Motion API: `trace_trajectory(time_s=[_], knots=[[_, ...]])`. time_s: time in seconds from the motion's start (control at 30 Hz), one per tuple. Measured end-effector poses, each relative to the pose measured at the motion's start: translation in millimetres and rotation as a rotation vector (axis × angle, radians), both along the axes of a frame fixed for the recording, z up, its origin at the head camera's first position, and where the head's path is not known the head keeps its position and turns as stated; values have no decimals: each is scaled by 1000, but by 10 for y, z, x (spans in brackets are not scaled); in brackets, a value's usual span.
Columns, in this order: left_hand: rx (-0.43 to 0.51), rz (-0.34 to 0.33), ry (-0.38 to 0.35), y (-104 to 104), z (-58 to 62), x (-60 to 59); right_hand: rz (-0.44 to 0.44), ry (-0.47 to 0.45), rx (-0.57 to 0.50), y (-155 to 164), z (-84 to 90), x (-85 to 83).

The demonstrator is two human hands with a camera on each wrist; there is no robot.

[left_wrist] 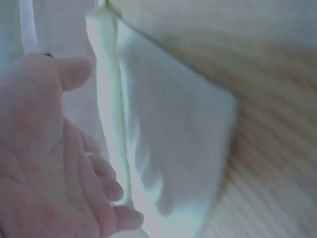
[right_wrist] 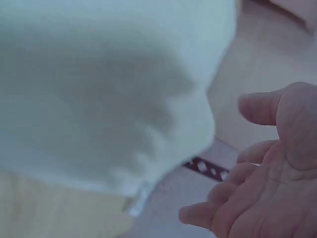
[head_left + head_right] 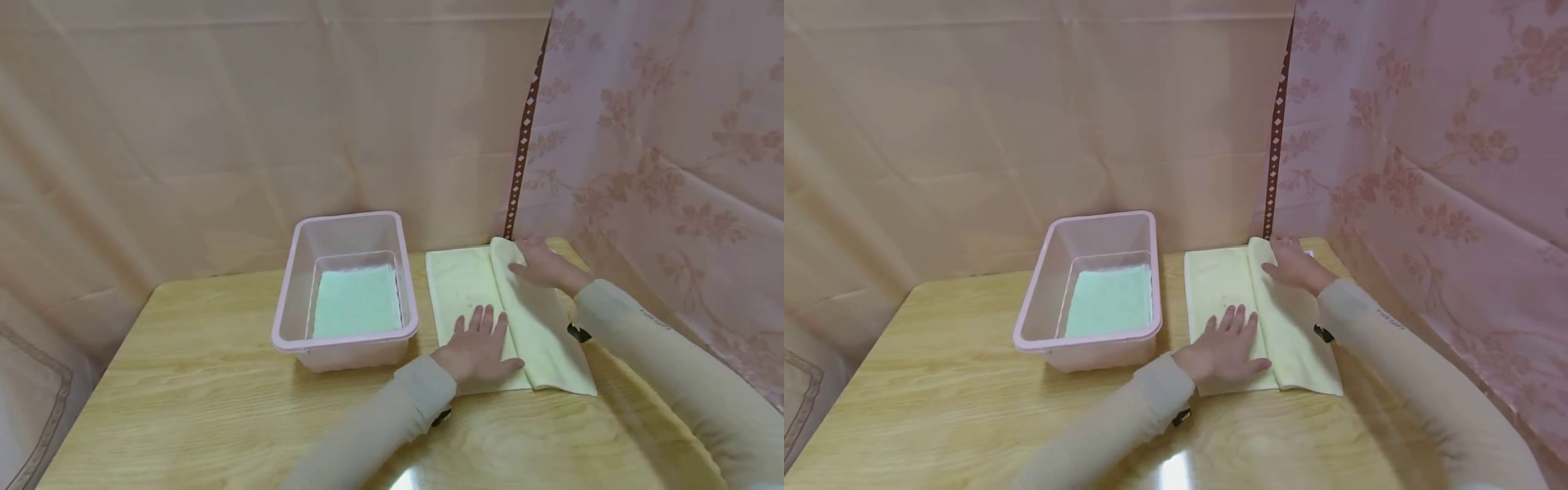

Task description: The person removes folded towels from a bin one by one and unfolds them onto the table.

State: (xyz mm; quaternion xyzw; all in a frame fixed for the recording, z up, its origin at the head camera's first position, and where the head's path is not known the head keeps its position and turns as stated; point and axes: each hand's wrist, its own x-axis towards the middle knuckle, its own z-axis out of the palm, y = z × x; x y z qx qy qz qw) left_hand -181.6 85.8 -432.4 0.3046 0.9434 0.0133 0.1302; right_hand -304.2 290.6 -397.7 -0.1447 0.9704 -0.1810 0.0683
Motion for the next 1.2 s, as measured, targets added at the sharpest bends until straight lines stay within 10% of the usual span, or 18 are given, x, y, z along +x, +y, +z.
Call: trace_trajectory(time_s=[0.33, 1.2], knots=[[-60, 156, -44, -198, -121, -128, -106, -280, -79, -193, -485, 152], [-119, 170, -64, -434, -42, -83, -22, -258, 22, 232, -502, 96]])
